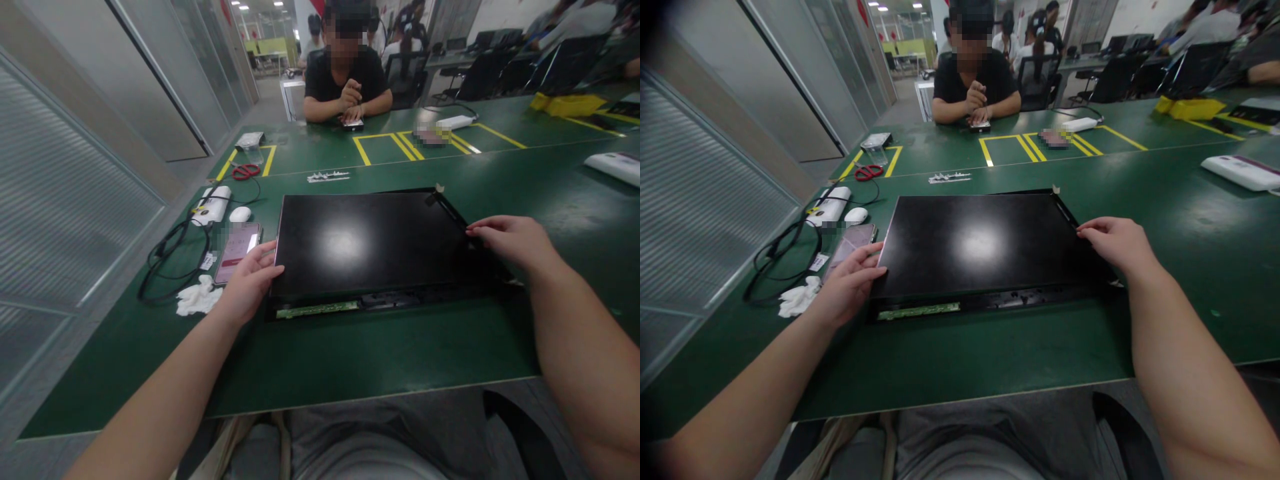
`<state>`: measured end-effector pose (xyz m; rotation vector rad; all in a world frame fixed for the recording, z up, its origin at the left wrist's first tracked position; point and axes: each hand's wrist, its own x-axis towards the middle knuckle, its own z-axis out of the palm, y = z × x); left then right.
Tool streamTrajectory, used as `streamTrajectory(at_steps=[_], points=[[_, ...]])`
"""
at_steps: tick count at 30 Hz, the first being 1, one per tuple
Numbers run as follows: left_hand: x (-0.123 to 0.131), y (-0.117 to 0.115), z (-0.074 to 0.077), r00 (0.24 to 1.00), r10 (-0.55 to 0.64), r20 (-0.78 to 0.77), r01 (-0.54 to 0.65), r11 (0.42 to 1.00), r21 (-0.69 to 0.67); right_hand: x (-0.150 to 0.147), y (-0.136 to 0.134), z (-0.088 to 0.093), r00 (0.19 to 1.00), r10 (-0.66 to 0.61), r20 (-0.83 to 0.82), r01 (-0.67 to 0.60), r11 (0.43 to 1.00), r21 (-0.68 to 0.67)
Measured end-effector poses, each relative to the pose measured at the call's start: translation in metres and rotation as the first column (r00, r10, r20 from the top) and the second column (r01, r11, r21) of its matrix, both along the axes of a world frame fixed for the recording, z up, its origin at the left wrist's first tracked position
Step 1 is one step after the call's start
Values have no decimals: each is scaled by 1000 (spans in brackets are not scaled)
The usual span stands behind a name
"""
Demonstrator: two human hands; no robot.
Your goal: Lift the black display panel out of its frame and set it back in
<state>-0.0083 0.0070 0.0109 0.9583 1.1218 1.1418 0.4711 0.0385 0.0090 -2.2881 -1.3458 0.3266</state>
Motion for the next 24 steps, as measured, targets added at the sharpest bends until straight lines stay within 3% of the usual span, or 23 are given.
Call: streamTrajectory(at_steps=[5, 10, 16, 24], points=[[-3, 2, -6, 995, 27, -97, -15, 993, 116, 1, 0, -1, 999, 8, -41, -8, 1000, 3], [-11, 6, -13, 937, 150, -315, -68, 964, 258, 3, 1, -2, 999, 5, -36, -4, 1000, 16], [-12, 7, -22, 927, 101, -361, -33, 981, 189, 1, 0, -1, 996, -2, -92, 4, 1000, 25], [-5, 8, -28, 897, 123, -425, -67, 987, 145, 7, 0, -7, 981, 21, -194, -5, 997, 79]])
